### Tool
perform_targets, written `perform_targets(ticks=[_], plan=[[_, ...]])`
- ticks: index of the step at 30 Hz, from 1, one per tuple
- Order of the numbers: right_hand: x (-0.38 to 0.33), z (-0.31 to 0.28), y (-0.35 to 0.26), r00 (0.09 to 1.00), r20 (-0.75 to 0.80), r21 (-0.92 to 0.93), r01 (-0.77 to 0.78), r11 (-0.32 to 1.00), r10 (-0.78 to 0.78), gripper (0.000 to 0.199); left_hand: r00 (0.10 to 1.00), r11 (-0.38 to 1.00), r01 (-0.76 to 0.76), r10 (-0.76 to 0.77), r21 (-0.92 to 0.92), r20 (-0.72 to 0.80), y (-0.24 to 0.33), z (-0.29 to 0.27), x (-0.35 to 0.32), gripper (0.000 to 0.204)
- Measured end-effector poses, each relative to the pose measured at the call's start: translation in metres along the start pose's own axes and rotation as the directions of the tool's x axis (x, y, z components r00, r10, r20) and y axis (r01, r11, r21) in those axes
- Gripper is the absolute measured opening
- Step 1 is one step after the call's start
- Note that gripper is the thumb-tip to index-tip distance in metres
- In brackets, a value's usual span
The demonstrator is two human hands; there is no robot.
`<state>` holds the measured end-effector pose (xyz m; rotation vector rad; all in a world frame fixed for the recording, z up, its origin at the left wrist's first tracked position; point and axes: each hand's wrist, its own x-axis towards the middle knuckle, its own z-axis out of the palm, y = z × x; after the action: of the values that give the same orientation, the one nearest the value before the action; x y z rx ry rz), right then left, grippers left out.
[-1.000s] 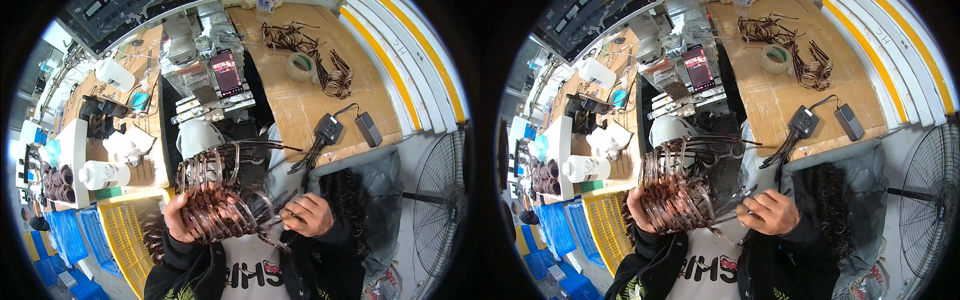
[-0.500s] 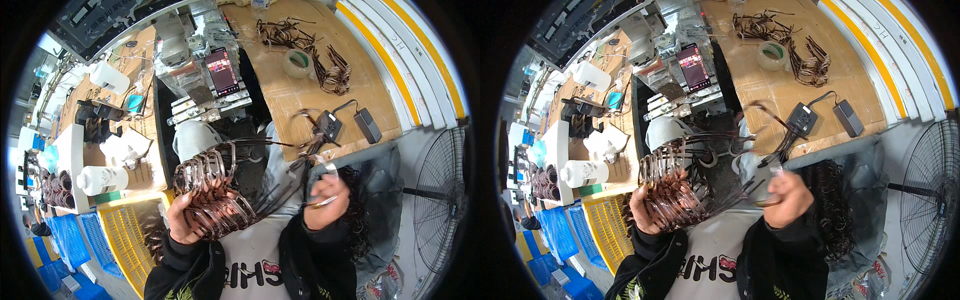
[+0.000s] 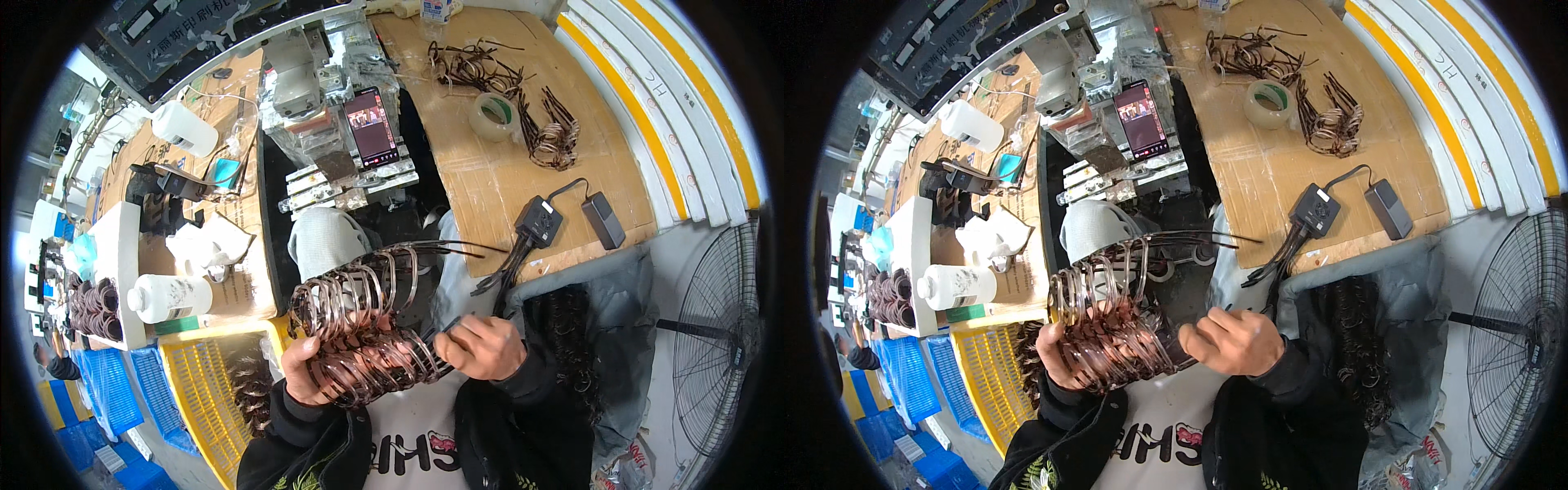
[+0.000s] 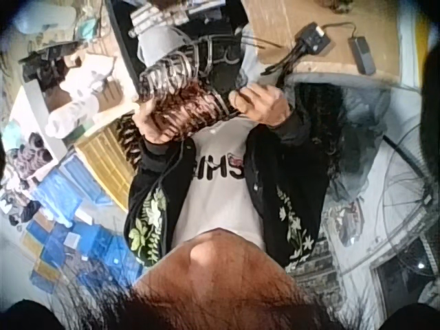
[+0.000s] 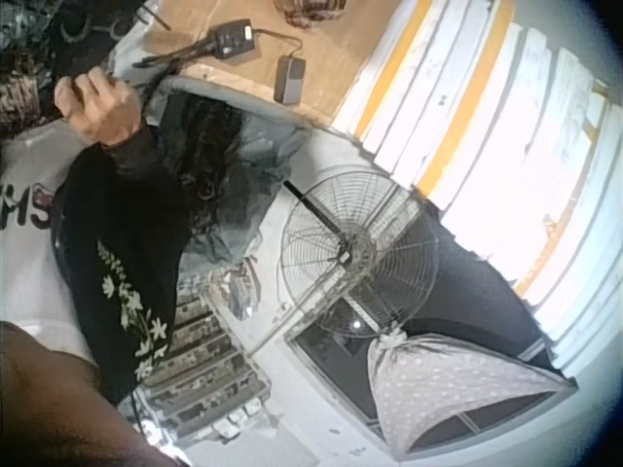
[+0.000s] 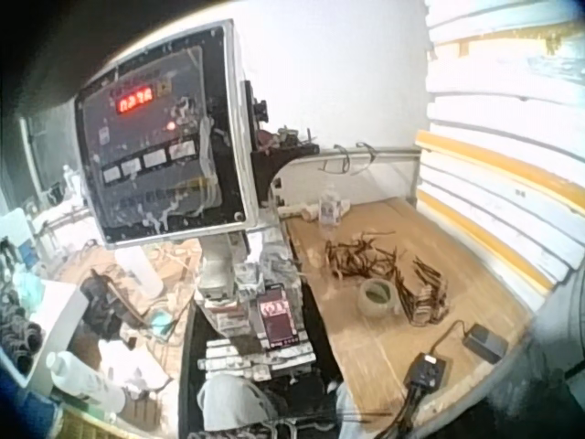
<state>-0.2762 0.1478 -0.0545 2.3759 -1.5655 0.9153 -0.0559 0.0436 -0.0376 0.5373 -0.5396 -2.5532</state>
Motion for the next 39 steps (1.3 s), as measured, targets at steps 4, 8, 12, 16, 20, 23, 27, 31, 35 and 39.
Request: perform_targets(ticks=[4, 8, 12, 16, 20, 23, 27, 31, 35, 39], plan=[[0.015, -0.011, 0.001, 0.956, 0.274, 0.064, -0.125, 0.99, 0.103, 0.027, 0.999, 0.987, 0.043, -0.041, 0.155, -0.011, 0.001, -0.003, 0.003, 0.081], [0.037, -0.063, 0.005, 0.792, 0.599, 0.294, -0.354, 0.888, 0.118, 0.043, 0.991, 0.985, 0.129, -0.126, 0.111, -0.036, -0.007, -0.001, -0.002, 0.084], [0.045, -0.079, 0.003, 0.845, 0.508, 0.189, -0.298, 0.936, 0.166, 0.042, 0.982, 0.982, 0.188, -0.188, -0.018, -0.027, -0.016, -0.003, -0.001, 0.086], [0.035, -0.036, -0.01, 0.877, 0.417, -0.231, -0.151, 0.961, 0.238, 0.026, 0.995, 0.999, 0.03, -0.033, -0.03, -0.096, -0.014, -0.004, 0.003, 0.08], [0.02, -0.005, -0.029, 0.787, 0.567, -0.218, -0.142, 0.966, 0.244, 0.021, 0.992, 0.963, -0.025, -0.009, 0.268, 0.128, -0.004, 0.003, 0.002, 0.062], [0.014, 0.002, -0.031, 0.535, 0.746, 0.085, -0.667, 0.74, 0.396, 0.029, 0.95, 0.798, -0.025, -0.169, 0.602, 0.264, 0.003, 0.012, 0.005, 0.052], [0.008, 0.011, -0.024, 0.471, 0.797, 0.602, -0.564, -0.566, 0.378, 0.038, 0.892, 0.508, -0.33, -0.106, 0.795, 0.439, 0.006, 0.026, 0.011, 0.051], [-0.002, 0.013, -0.013, 0.539, 0.679, 0.73, -0.569, -0.38, 0.498, 0.043, 0.908, 0.443, -0.34, -0.072, 0.829, 0.412, 0.013, 0.03, 0.012, 0.056], [-0.004, -0.011, -0.002, 0.658, 0.545, 0.552, -0.748, 0.369, 0.519, 0.035, 0.872, 0.239, -0.418, -0.164, 0.876, 0.461, 0.022, 0.024, 0.016, 0.062], [0.009, -0.052, -0.008, 0.759, 0.174, 0.221, -0.651, 0.726, 0.627, 0.033, 0.825, 0.343, -0.414, -0.251, 0.843, 0.507, 0.033, 0.014, 0.017, 0.061]])
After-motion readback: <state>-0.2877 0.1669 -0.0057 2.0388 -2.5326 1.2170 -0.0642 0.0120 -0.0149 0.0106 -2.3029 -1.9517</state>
